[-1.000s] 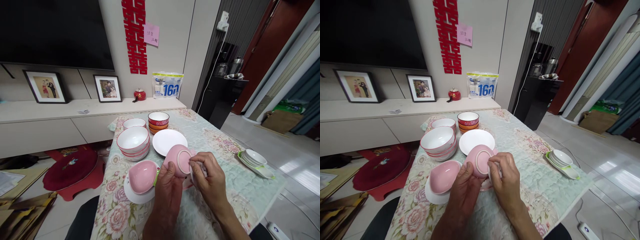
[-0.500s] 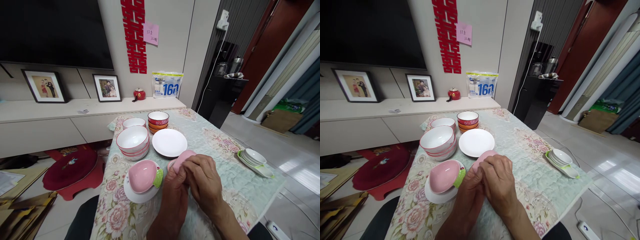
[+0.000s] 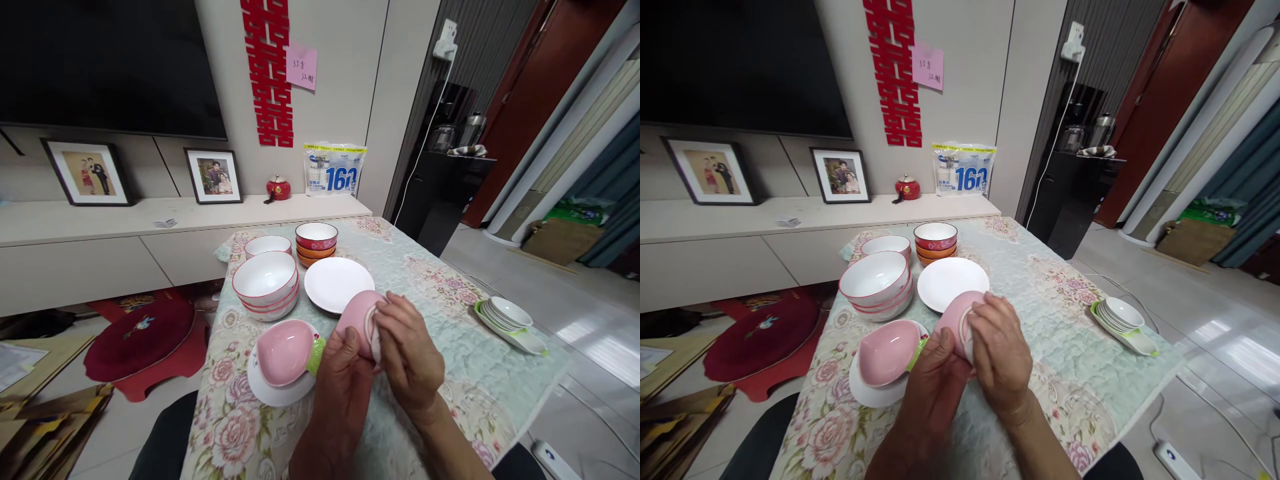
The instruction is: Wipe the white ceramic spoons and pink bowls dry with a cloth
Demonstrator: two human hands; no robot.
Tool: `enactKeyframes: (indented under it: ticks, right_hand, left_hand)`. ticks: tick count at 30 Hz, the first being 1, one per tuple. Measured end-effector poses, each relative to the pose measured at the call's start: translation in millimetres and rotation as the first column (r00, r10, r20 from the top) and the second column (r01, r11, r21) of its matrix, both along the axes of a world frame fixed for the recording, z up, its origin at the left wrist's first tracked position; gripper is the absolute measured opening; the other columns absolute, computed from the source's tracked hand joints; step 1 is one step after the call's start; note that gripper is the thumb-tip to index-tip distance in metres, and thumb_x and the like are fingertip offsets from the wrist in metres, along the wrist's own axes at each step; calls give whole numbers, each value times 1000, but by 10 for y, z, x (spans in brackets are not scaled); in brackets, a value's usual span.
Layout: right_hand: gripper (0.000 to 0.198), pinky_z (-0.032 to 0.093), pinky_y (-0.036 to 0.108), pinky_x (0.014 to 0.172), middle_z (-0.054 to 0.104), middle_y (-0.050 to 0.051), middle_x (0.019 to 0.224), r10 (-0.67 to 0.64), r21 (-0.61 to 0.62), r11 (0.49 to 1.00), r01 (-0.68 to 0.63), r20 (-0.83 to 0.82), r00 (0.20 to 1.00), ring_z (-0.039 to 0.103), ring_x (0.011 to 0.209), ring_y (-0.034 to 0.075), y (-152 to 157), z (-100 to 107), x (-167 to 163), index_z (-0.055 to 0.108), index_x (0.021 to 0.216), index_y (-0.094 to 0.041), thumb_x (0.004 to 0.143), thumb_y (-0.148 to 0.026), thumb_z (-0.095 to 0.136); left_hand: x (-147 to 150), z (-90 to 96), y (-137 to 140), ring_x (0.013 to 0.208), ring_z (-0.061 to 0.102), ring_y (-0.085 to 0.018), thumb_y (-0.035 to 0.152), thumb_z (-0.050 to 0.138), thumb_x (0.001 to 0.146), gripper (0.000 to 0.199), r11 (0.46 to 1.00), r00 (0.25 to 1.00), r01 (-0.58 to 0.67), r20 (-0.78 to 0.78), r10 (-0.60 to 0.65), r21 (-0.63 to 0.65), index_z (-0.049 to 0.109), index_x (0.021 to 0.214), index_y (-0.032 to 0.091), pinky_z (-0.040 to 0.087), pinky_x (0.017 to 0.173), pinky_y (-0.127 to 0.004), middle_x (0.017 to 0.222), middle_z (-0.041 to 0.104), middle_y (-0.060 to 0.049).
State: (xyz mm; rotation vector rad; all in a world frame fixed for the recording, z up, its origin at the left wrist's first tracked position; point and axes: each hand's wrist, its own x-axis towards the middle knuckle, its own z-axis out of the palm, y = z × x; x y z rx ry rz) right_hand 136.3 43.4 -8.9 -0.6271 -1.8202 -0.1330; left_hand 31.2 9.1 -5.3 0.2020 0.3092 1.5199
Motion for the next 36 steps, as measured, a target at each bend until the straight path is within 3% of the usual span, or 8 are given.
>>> enactKeyframes:
  ticks: [6,9,14,17,20,30,33,36]
  right_hand:
    - [21,47,60,103,69,11,117,-66,-203,979,8,-281,957,62,118,30,-2,6,26,69,110,-23,96,-16,55]
    - [22,47,53,103,71,11,116,-206,-440,898,-1,-423,882,64,116,29,27,18,26,71,105,-20,98,-32,54]
    - [46,57,40,79,78,9,104,-300,-748,595,-294,-546,782,72,93,28,124,82,116,68,120,-21,87,-52,68]
    - [62,58,36,64,80,7,88,-259,-754,347,-557,-648,716,74,77,27,162,128,187,66,128,-22,76,-53,79]
    - [61,60,38,68,81,9,93,-213,-700,244,-672,-714,667,76,79,29,163,153,212,72,117,-18,66,-49,88]
    - [42,59,38,78,80,8,96,-242,-655,446,-610,-744,622,75,88,28,174,97,160,76,100,-20,69,-46,87]
    - [41,58,36,79,80,7,99,-247,-655,565,-501,-714,655,73,91,26,166,80,198,76,103,-21,71,-46,85]
    - [40,56,33,73,79,6,99,-302,-671,706,-228,-576,759,72,85,23,128,58,259,74,109,-22,78,-47,80]
  left_hand:
    - [27,49,-42,120,64,-31,27,74,85,28,999,996,-27,-82,31,40,75,111,18,53,98,-44,110,78,-10]
    - [39,46,-49,118,66,-31,26,74,85,31,998,994,-56,-96,59,35,74,115,20,53,99,-43,107,79,-9]
    - [42,37,-34,114,69,-30,27,81,78,38,996,990,-85,-107,89,38,74,114,20,50,103,-45,105,80,-10]
    - [23,49,-16,112,70,-29,29,83,76,40,993,988,-116,-101,118,28,74,114,19,49,105,-45,103,80,-9]
    - [5,54,0,111,70,-29,29,85,74,44,993,988,-121,-100,121,8,73,115,19,49,105,-45,102,80,-9]
    - [-8,-9,78,106,70,-28,30,86,71,44,998,995,-60,-77,58,-29,70,111,18,51,99,-44,105,78,-9]
    - [-15,-15,56,98,71,-26,31,84,75,31,996,996,-1,-94,-7,-92,68,98,19,54,91,-42,104,76,-8]
    - [-29,-15,26,99,69,-25,32,76,83,26,991,993,85,-77,-92,-99,64,102,20,53,90,-42,114,72,-10]
